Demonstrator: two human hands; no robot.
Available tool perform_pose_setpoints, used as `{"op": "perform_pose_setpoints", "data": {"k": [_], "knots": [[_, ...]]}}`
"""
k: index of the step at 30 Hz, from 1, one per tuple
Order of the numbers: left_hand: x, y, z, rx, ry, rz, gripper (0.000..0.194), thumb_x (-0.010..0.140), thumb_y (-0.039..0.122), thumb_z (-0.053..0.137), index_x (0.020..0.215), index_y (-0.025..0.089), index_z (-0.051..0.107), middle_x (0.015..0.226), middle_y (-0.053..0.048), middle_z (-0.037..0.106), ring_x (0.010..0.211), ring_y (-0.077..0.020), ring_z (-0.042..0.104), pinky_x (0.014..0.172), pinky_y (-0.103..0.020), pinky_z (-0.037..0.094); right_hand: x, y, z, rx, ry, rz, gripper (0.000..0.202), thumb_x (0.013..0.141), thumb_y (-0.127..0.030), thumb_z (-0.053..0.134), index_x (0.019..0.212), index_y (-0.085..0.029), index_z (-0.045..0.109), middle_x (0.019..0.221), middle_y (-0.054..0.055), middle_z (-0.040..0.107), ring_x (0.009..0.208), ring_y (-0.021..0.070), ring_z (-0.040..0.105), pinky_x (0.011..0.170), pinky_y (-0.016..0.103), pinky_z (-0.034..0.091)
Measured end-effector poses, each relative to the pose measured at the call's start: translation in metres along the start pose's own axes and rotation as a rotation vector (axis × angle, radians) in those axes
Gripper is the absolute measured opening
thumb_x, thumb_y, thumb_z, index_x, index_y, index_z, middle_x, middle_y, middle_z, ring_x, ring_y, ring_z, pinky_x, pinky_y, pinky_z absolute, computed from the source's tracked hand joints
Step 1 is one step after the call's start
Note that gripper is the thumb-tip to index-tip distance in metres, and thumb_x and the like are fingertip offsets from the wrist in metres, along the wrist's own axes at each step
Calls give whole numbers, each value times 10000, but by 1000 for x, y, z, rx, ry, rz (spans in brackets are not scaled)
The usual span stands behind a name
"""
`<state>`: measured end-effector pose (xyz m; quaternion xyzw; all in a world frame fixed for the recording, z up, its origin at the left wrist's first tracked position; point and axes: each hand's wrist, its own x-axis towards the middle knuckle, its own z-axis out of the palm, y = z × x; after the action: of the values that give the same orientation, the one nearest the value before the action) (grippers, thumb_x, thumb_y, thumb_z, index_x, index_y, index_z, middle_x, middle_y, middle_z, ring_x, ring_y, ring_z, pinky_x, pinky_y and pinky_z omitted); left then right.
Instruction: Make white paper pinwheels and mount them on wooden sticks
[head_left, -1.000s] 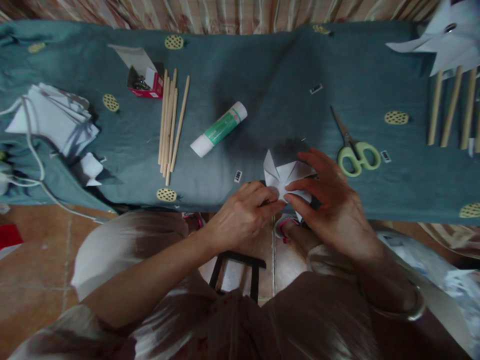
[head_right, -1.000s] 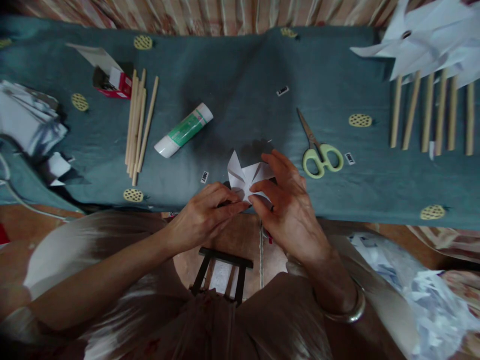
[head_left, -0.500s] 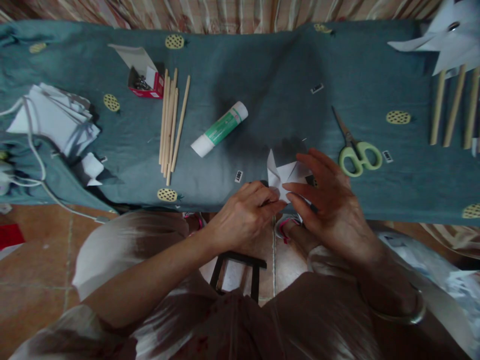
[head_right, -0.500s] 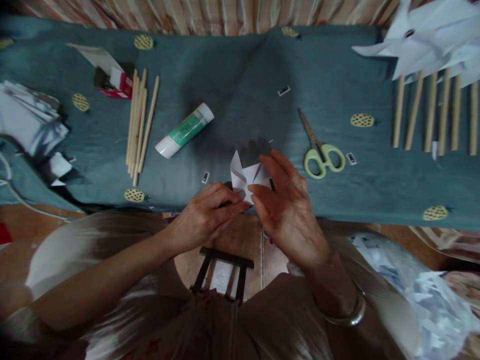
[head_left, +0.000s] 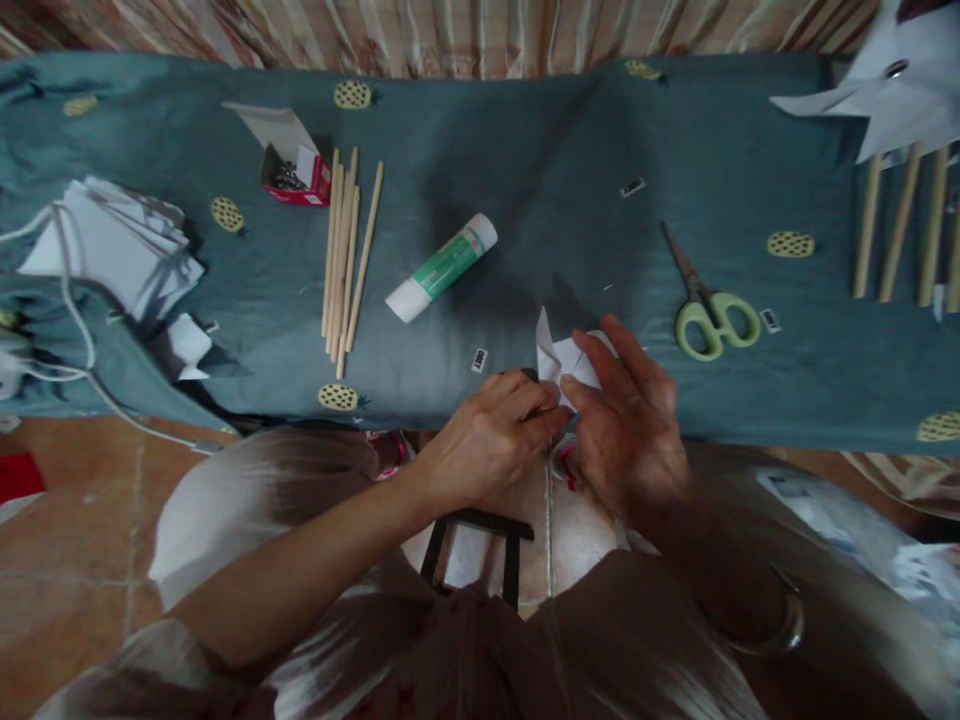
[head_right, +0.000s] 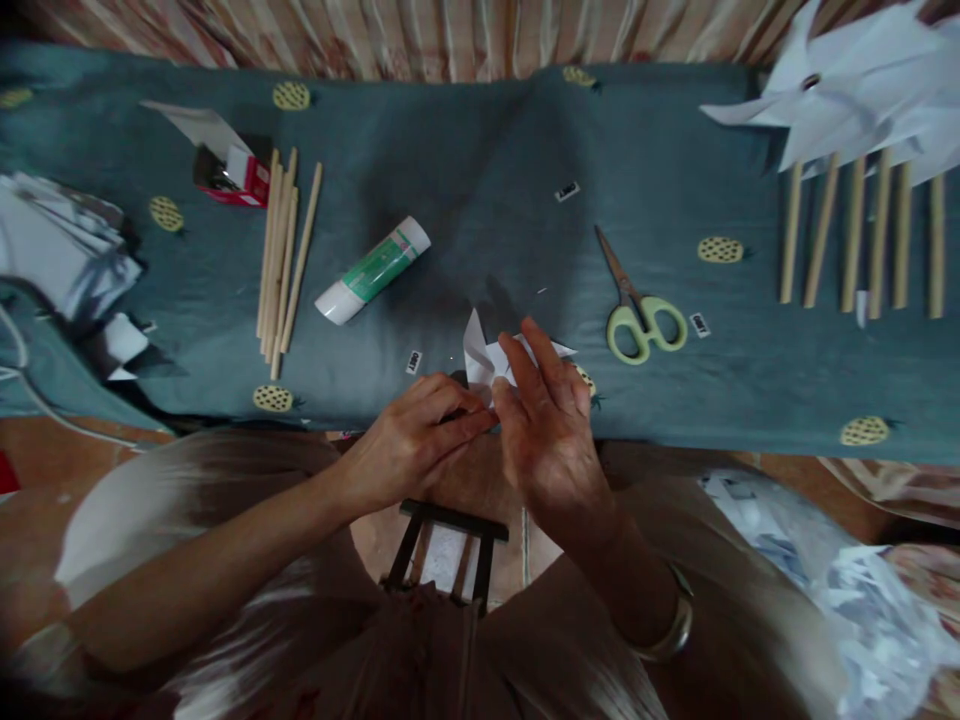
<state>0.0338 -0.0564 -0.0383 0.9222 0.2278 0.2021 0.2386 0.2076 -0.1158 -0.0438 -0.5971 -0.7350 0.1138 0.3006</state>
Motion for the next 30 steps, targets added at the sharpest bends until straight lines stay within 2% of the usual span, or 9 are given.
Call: {"op": "perform_pose_setpoints", "data": {"k": [9, 18, 22, 24, 26, 28, 30], "knots": [[-1, -2, 2, 13, 2, 13, 209, 939, 143, 502, 1086, 109, 646, 954, -81, 652, 887, -182, 564, 771, -322, 505, 1, 8, 1, -150, 29, -76, 266, 897, -95, 450, 1033, -271, 596, 1412, 93, 542, 1443, 275, 322, 1052, 555, 384], [-2, -5, 5, 40, -7, 14, 213, 925, 134, 507, 1081, 128, 651, 984, -81, 657, 879, -182, 561, 775, -323, 494, -1, 7, 3, -111, 35, -57, 347, 873, -77, 443, 1091, -287, 612, 1479, 38, 462, 1465, 283, 267, 1099, 565, 329], [-3, -6, 5, 26, -7, 16, 211, 926, 143, 509, 1081, 129, 652, 987, -87, 658, 895, -185, 566, 790, -331, 499, 1, 9, -5, -121, 7, -61, 317, 894, -67, 412, 1055, -217, 640, 1463, 103, 462, 1462, 317, 260, 1090, 574, 348], [-3, -7, 6, 35, -10, 15, 217, 928, 146, 506, 1088, 133, 653, 993, -90, 658, 903, -188, 568, 796, -336, 500, 2, 10, -10, -105, 9, -44, 314, 913, -83, 399, 1067, -196, 649, 1433, 131, 493, 1447, 318, 296, 1089, 560, 366], [-3, -7, 6, 43, -3, 19, 219, 933, 154, 502, 1089, 134, 654, 1002, -93, 659, 903, -191, 569, 797, -342, 503, 5, 11, -14, -88, 55, 6, 302, 927, -123, 411, 1101, -186, 650, 1377, 147, 549, 1391, 306, 402, 1078, 532, 402], [-3, -7, 6, 41, 10, 25, 216, 937, 156, 496, 1075, 125, 659, 987, -93, 663, 895, -192, 570, 792, -343, 507, 8, 11, -19, -84, 114, 106, 283, 928, -193, 453, 1136, -175, 644, 1274, 155, 629, 1254, 292, 554, 1028, 498, 463], [-2, -6, 6, 36, 23, 31, 213, 941, 156, 488, 1053, 114, 664, 966, -94, 665, 891, -194, 573, 786, -339, 510, 12, 8, -22, -79, 126, 253, 311, 910, -280, 513, 1170, -159, 634, 1099, 140, 712, 1035, 270, 677, 915, 454, 537]]}}
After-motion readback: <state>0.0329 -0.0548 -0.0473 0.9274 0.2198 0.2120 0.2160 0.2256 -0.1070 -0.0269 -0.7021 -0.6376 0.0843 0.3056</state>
